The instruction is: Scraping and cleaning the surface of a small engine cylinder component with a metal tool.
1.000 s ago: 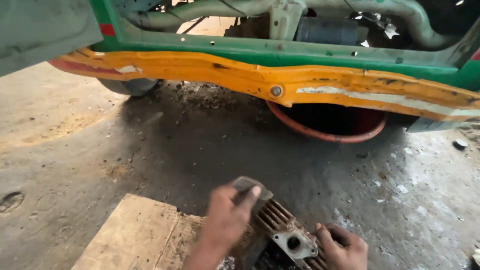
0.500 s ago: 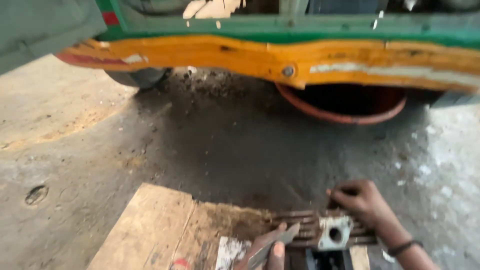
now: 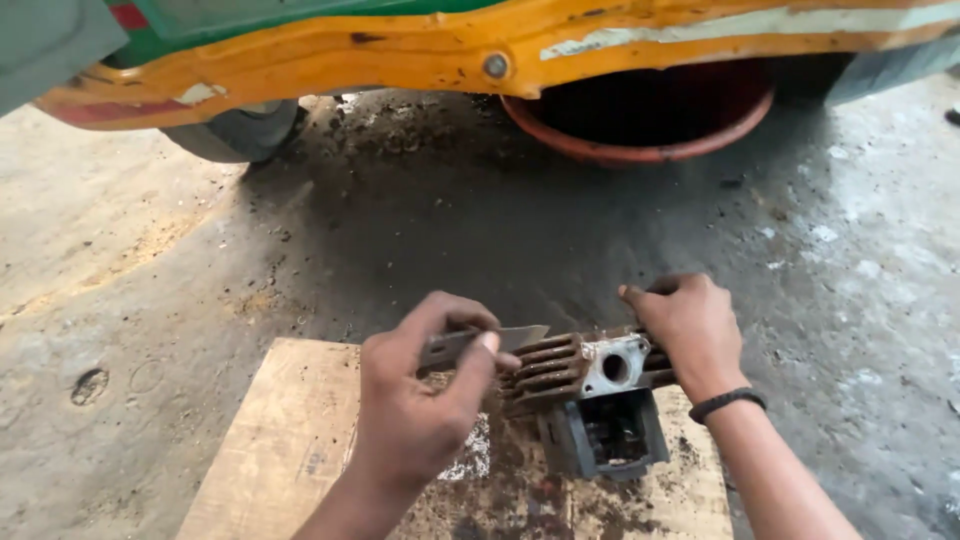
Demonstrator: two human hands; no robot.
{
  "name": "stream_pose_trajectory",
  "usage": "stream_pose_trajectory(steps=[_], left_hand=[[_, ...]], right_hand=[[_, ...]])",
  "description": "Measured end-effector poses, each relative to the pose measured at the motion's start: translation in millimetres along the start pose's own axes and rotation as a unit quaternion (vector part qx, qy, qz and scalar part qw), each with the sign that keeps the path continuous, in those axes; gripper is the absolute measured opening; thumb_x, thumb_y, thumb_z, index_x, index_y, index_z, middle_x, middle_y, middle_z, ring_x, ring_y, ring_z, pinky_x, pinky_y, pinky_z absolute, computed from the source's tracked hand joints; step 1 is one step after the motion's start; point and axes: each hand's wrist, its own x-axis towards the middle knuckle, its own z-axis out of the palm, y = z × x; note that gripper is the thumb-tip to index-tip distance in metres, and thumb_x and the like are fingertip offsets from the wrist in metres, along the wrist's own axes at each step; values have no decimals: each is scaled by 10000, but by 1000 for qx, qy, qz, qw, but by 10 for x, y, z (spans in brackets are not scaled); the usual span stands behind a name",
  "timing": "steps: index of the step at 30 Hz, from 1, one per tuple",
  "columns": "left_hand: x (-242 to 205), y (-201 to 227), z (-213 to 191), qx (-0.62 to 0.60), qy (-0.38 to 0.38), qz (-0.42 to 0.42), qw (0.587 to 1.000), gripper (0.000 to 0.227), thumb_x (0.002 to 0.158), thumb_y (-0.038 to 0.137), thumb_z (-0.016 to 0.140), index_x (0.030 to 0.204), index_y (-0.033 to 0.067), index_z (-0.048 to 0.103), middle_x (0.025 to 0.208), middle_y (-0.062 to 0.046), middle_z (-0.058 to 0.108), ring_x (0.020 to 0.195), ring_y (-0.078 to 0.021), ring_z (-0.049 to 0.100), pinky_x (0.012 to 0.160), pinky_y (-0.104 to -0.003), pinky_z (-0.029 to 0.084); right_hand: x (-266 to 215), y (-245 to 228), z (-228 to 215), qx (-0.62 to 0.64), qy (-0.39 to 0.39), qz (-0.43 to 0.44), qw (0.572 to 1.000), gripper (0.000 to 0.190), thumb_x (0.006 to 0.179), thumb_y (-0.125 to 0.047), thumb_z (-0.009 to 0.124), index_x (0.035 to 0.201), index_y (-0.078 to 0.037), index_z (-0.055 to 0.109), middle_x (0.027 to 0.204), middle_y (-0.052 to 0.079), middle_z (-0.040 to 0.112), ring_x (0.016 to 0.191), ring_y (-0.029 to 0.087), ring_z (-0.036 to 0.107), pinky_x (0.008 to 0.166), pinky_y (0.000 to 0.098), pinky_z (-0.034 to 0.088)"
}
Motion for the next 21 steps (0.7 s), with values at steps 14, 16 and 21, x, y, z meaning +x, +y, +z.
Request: stream_pose_trajectory(steps=[14, 16, 21], left_hand=[[124, -233, -60, 170, -215, 108, 955, 209, 900, -33, 640, 1089, -3, 724, 1012, -130, 771, 861, -272, 764, 765, -360, 625], [110, -272, -66, 211, -233, 129, 940, 257, 882, -47, 626, 1111, 11, 729, 1007, -123, 763, 863, -259, 754, 765, -352, 627], [139, -144, -100, 189, -205, 232, 932, 333, 826, -13, 688, 1158, -35, 694, 1074, -158, 742, 956, -308, 736, 830, -378, 607]], right_hand=[[-61, 61, 63, 134, 157, -156, 966, 454, 967, -407, 687, 878, 34, 750, 745, 244, 680, 735, 421, 696, 661, 477, 523], [-62, 71, 48, 143, 159, -156, 964, 438, 962, -395, 686, 876, 30, 750, 729, 232, 684, 714, 407, 701, 657, 467, 523], [-91, 40, 43, 167, 166, -149, 960, 390, 945, -360, 683, 871, 16, 756, 702, 194, 705, 669, 366, 716, 650, 437, 528]])
